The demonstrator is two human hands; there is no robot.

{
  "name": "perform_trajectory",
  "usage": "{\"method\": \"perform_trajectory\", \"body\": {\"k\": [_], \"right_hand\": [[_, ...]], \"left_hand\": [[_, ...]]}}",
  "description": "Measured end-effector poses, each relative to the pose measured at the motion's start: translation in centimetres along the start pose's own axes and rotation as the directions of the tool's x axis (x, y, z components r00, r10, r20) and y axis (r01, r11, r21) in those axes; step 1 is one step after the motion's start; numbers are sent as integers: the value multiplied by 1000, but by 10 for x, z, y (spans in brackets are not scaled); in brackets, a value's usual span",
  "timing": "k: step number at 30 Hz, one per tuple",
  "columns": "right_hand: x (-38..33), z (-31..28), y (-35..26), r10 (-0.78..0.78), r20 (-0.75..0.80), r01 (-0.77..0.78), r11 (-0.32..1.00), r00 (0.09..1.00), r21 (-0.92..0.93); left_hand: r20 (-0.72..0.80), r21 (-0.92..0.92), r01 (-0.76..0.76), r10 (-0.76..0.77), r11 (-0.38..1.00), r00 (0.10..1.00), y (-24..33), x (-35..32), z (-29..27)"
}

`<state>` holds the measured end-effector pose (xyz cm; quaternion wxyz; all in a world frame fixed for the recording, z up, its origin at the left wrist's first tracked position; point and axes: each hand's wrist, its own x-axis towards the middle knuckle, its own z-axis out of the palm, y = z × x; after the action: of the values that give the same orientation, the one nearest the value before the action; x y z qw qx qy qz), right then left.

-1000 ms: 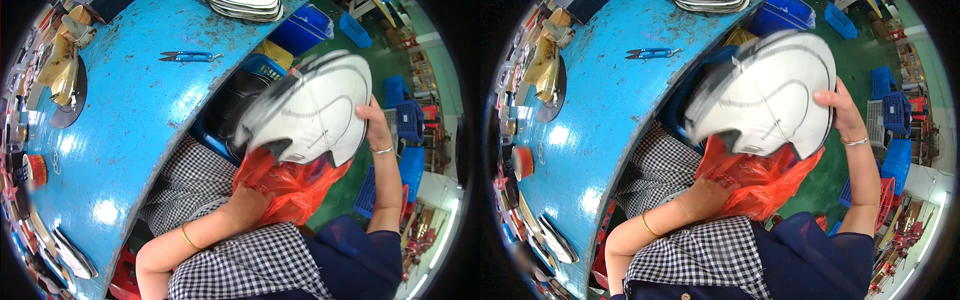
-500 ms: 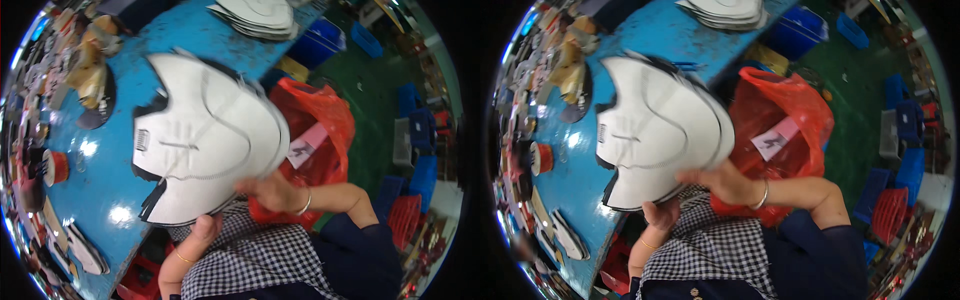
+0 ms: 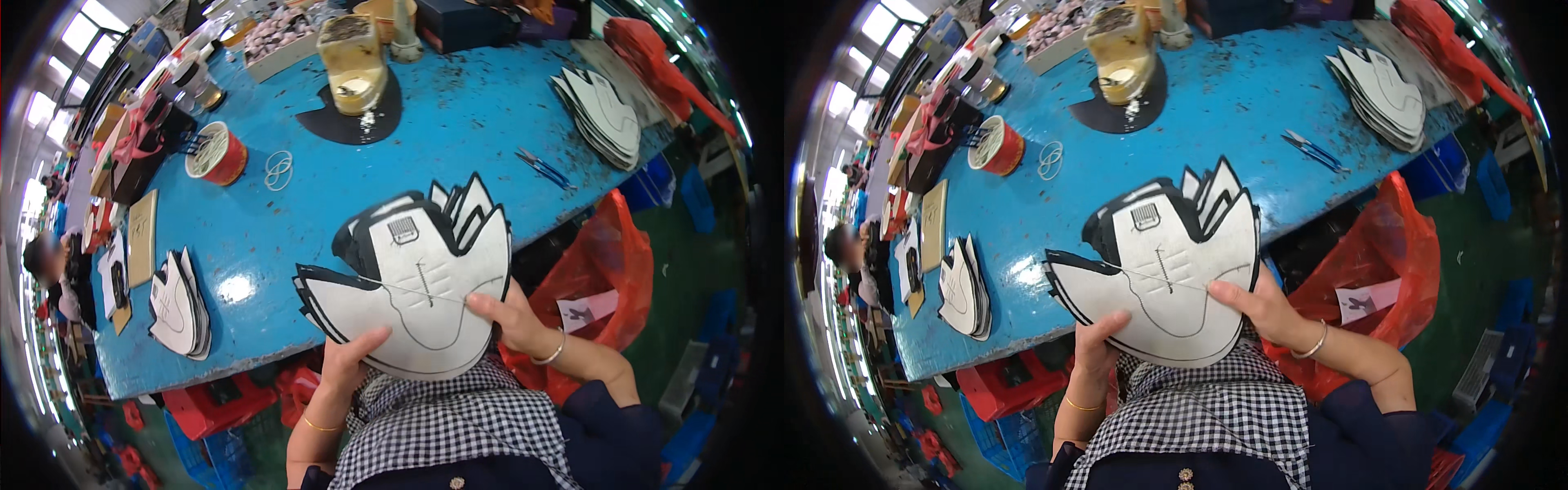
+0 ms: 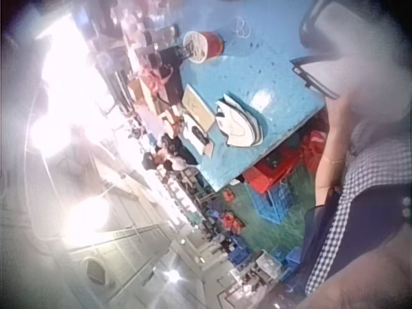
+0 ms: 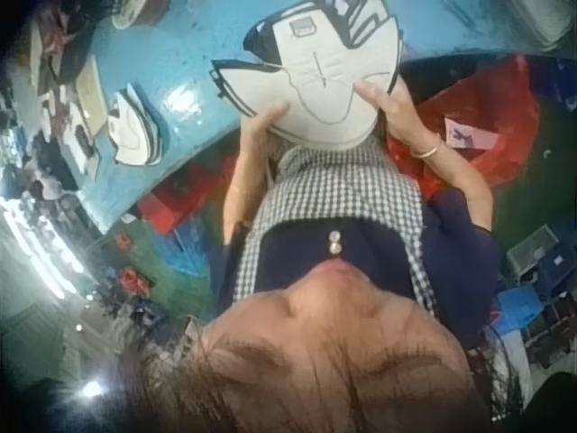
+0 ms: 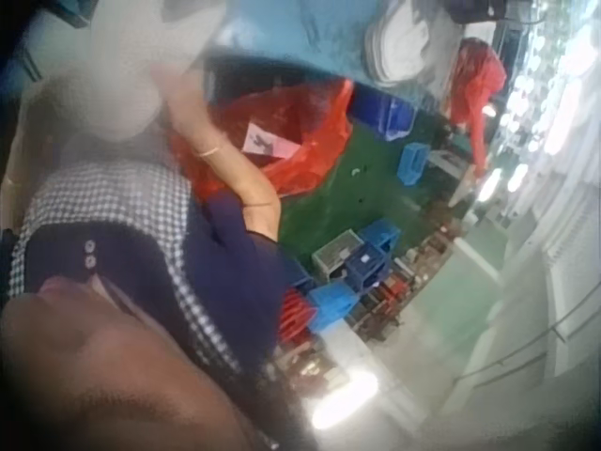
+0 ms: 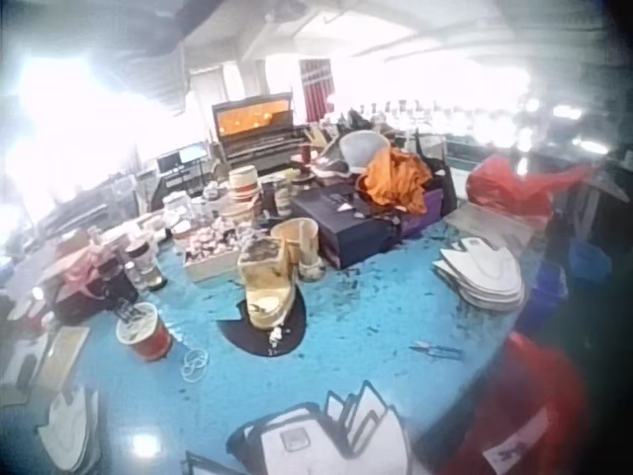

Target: The person applies white adhesive to the center of several white shoe upper components using a small brush.

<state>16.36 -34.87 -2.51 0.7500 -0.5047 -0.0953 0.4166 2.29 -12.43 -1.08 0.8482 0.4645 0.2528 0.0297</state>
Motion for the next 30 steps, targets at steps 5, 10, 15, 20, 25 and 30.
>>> {"method": "perform_trajectory", "body": {"k": [5,10,15,20,25,30], "right_hand": [[0,22,21,-76,93,97,964,993,-248],[4,24,22,48,251,94,846,967,-525],[18,21,5,-490,156,406,459,857,-790],[30,54,5,-322,469,523,107,823,-845],[49,54,-8,-134,410,428,381,902,-819],[79,52,-59,256,450,239,576,856,-782]], "left_hand": [[98,72,17,-24,997,995,-16,-28,-74],[260,357,-149,55,922,964,-69,-57,-129],[-86,-78,11,-18,997,996,-81,-52,-115],[-245,76,-30,48,997,968,-58,-48,-100],[-342,209,-102,170,973,924,-21,-39,-86],[-221,-191,-79,35,979,975,12,-42,-100]]}}
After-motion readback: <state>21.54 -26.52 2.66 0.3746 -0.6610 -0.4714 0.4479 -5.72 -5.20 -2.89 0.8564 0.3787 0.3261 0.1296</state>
